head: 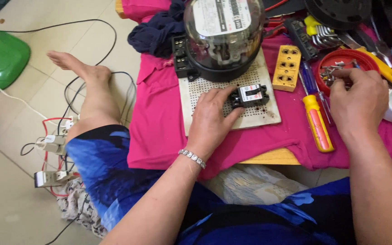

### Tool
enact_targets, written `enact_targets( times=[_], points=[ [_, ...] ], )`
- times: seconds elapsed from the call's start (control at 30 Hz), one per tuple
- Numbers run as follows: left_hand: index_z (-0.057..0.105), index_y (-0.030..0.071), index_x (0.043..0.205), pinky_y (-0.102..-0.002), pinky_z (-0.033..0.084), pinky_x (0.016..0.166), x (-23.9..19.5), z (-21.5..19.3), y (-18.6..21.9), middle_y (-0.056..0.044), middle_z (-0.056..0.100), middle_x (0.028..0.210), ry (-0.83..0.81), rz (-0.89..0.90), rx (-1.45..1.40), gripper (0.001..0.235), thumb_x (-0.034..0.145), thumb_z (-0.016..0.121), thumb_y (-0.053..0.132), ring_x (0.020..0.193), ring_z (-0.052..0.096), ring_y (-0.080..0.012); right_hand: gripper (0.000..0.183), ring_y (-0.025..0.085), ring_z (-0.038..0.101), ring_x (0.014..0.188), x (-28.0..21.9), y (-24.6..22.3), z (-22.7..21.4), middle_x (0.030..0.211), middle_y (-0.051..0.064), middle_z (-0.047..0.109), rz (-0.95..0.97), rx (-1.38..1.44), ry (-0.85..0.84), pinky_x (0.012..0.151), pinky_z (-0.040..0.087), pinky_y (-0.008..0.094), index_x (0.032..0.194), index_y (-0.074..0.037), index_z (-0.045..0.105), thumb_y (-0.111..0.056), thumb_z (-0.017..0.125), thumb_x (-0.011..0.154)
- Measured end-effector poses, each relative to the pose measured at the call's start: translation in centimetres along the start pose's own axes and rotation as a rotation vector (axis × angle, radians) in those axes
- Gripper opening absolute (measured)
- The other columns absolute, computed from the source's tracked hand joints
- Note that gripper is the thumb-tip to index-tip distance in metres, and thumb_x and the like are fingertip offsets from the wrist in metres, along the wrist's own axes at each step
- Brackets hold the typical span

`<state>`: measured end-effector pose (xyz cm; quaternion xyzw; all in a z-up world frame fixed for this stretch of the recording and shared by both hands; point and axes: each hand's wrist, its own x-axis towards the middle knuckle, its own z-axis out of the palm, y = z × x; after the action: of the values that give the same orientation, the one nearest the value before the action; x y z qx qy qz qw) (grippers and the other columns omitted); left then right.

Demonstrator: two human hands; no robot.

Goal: The person assembles electrical components on a perforated board, using a screwdriver to secure a black switch and a yellow socket. They also handle a glass-encased meter and a black plastic component, arranging them on the board.

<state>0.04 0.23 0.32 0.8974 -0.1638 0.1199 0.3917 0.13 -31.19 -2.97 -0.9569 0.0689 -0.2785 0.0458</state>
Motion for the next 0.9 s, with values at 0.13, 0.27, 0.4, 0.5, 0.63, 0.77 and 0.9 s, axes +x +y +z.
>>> enact_targets(
  times=[0.13, 0.27, 0.4, 0.5, 0.63, 0.77, 0.9],
  points=[
    [0.066, 0.01, 0.128, -0.036, 0.05, 0.095, -0.1, 0.2, -0.3, -0.007, 0.068, 0.11, 0.01, 0.011, 0.001, 0.051, 0.081, 0.079, 0.022, 0.102, 0.062, -0.0254, 0.014, 0.028, 0.065, 0.076, 0.7, 0.1, 0.0, 0.099, 0.016, 0.073, 0.014, -0.024, 0.005, 0.072, 0.053, 0.042, 0.113, -0.007, 0.086, -0.008, 0.074, 0.104],
    [0.067, 0.01, 0.128, -0.036, 0.051, 0.095, 0.1, 0.2, -0.2, -0.007, 0.068, 0.111, 0.005, 0.008, 0.013, 0.05, 0.081, 0.079, 0.023, 0.103, 0.063, -0.0256, 0.022, 0.036, 0.067, 0.078, 1.3, 2.0, 0.4, 0.098, 0.02, 0.074, 0.006, 0.038, 0.047, 0.069, 0.053, 0.047, 0.115, -0.005, 0.087, -0.003, 0.07, 0.102],
    [0.068, 0.01, 0.127, -0.037, 0.052, 0.093, 0.1, 0.4, -0.4, -0.008, 0.068, 0.109, 0.01, 0.001, 0.026, 0.05, 0.08, 0.08, 0.024, 0.1, 0.064, -0.0264, 0.025, 0.035, 0.069, 0.075, 1.8, 3.2, -0.2, 0.101, 0.02, 0.074, 0.072, -0.108, 0.008, 0.068, 0.056, 0.047, 0.118, -0.011, 0.088, -0.005, 0.07, 0.102],
    [0.067, 0.01, 0.127, -0.036, 0.051, 0.095, 0.1, 0.4, -0.4, -0.007, 0.069, 0.111, 0.01, 0.003, 0.01, 0.051, 0.079, 0.08, 0.023, 0.102, 0.064, -0.0265, 0.023, 0.031, 0.07, 0.07, 2.0, 5.0, 0.9, 0.099, 0.014, 0.076, 0.105, -0.149, -0.016, 0.062, 0.057, 0.045, 0.118, -0.011, 0.086, -0.009, 0.073, 0.1],
    [0.067, 0.009, 0.127, -0.036, 0.052, 0.094, 0.2, 0.3, -0.3, -0.007, 0.069, 0.11, 0.0, -0.009, 0.03, 0.051, 0.08, 0.08, 0.024, 0.103, 0.064, -0.0253, 0.021, 0.027, 0.069, 0.061, 2.4, 4.0, -0.9, 0.086, 0.012, 0.078, 0.149, -0.124, -0.093, 0.061, 0.058, 0.042, 0.117, -0.01, 0.086, -0.007, 0.071, 0.102],
    [0.068, 0.009, 0.126, -0.036, 0.051, 0.094, 0.2, 0.4, -0.3, -0.008, 0.069, 0.109, 0.011, 0.0, 0.024, 0.05, 0.08, 0.08, 0.023, 0.101, 0.064, -0.0255, 0.031, 0.034, 0.07, 0.068, 2.7, 3.8, -1.6, 0.09, 0.016, 0.078, 0.253, -0.038, -0.219, 0.066, 0.058, 0.049, 0.117, -0.013, 0.086, -0.002, 0.066, 0.096],
    [0.068, 0.009, 0.126, -0.036, 0.051, 0.095, 0.2, 0.4, 0.0, -0.007, 0.069, 0.109, 0.01, -0.013, 0.03, 0.049, 0.08, 0.08, 0.023, 0.101, 0.064, -0.0244, 0.02, 0.034, 0.068, 0.062, 2.4, 5.7, -0.9, 0.085, 0.012, 0.076, 0.177, -0.056, -0.173, 0.06, 0.056, 0.046, 0.117, -0.015, 0.086, -0.014, 0.071, 0.103]
  ],
)
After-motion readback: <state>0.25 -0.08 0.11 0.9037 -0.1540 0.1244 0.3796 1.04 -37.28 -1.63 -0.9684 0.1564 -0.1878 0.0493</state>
